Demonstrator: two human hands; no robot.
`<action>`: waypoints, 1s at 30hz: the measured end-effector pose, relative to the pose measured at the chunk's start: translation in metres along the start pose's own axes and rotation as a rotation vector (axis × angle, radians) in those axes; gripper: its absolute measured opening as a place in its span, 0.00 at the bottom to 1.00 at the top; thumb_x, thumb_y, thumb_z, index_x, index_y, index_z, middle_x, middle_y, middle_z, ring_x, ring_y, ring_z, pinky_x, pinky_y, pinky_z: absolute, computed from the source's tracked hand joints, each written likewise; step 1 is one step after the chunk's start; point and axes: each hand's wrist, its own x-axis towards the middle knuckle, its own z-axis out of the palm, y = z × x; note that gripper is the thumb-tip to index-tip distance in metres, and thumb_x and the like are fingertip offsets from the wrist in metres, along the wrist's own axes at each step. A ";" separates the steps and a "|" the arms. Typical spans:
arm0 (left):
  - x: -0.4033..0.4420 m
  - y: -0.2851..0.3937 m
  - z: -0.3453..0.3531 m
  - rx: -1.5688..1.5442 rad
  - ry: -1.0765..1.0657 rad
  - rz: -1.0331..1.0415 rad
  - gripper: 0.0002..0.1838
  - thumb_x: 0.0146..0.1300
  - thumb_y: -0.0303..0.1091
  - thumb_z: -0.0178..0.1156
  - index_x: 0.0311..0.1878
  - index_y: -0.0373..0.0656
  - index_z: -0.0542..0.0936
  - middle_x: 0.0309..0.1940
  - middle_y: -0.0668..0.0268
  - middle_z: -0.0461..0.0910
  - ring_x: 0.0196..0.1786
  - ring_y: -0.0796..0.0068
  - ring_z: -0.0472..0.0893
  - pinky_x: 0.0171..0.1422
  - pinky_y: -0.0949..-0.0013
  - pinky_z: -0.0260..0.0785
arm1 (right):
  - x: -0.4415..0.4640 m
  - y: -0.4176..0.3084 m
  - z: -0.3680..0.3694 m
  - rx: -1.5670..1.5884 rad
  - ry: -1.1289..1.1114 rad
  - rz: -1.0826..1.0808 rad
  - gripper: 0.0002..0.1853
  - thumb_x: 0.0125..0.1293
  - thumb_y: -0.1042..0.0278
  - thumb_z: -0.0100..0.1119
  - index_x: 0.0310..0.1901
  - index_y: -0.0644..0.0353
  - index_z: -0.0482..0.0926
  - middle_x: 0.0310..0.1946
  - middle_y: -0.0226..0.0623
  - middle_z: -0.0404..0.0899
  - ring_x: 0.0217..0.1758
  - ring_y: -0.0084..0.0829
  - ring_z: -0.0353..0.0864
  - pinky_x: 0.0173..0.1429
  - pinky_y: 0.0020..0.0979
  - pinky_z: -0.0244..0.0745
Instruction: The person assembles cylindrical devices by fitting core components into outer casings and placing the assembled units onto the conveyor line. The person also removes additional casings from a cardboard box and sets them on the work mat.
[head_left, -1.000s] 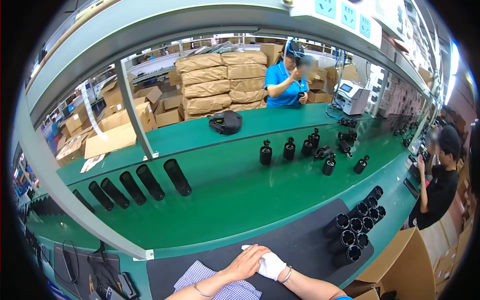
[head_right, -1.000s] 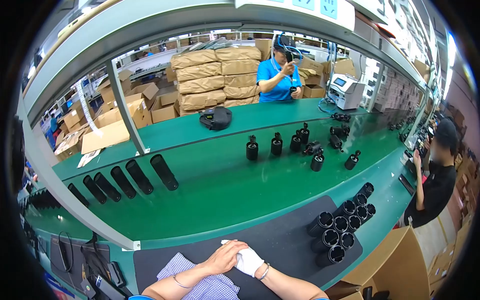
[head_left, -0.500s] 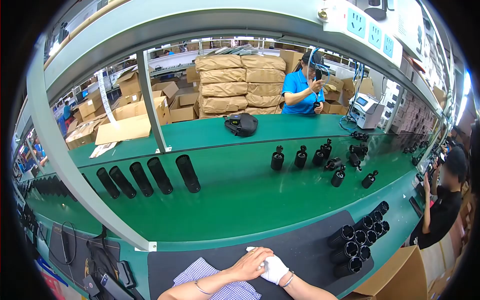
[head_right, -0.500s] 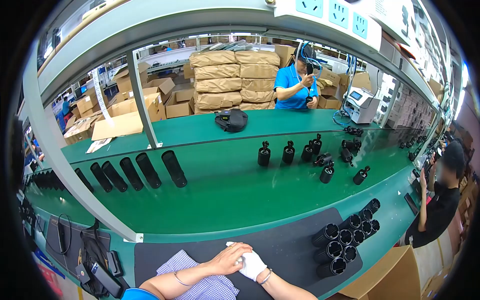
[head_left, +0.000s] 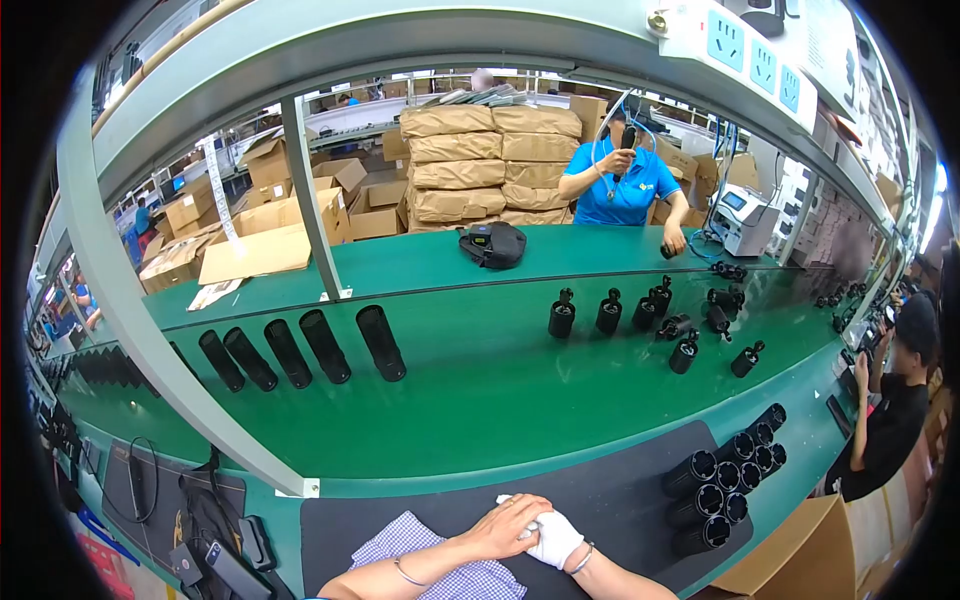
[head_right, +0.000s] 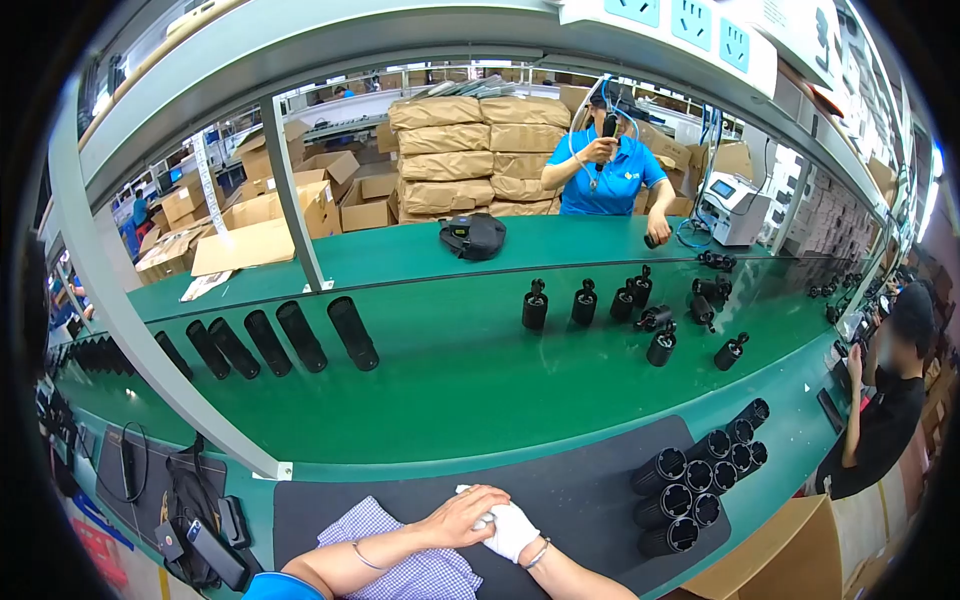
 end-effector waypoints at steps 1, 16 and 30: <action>0.000 0.000 -0.001 0.009 0.009 0.008 0.24 0.49 0.24 0.58 0.53 0.42 0.72 0.53 0.63 0.75 0.54 0.64 0.75 0.58 0.64 0.68 | 0.000 -0.002 0.003 -0.011 0.004 0.018 0.21 0.68 0.71 0.49 0.62 0.60 0.66 0.58 0.37 0.72 0.57 0.31 0.75 0.59 0.29 0.74; 0.004 0.006 -0.006 0.008 0.022 0.015 0.19 0.50 0.21 0.54 0.48 0.42 0.76 0.46 0.64 0.78 0.45 0.64 0.77 0.50 0.67 0.71 | 0.003 0.006 0.018 0.346 -0.194 0.066 0.21 0.69 0.72 0.44 0.63 0.59 0.66 0.59 0.37 0.72 0.59 0.33 0.75 0.62 0.31 0.72; 0.006 0.009 -0.010 -0.060 0.035 -0.034 0.21 0.49 0.21 0.56 0.50 0.41 0.76 0.46 0.63 0.78 0.45 0.64 0.77 0.48 0.67 0.71 | -0.001 0.002 0.033 0.194 -0.216 0.013 0.22 0.68 0.72 0.46 0.64 0.60 0.66 0.55 0.37 0.76 0.55 0.32 0.79 0.58 0.30 0.76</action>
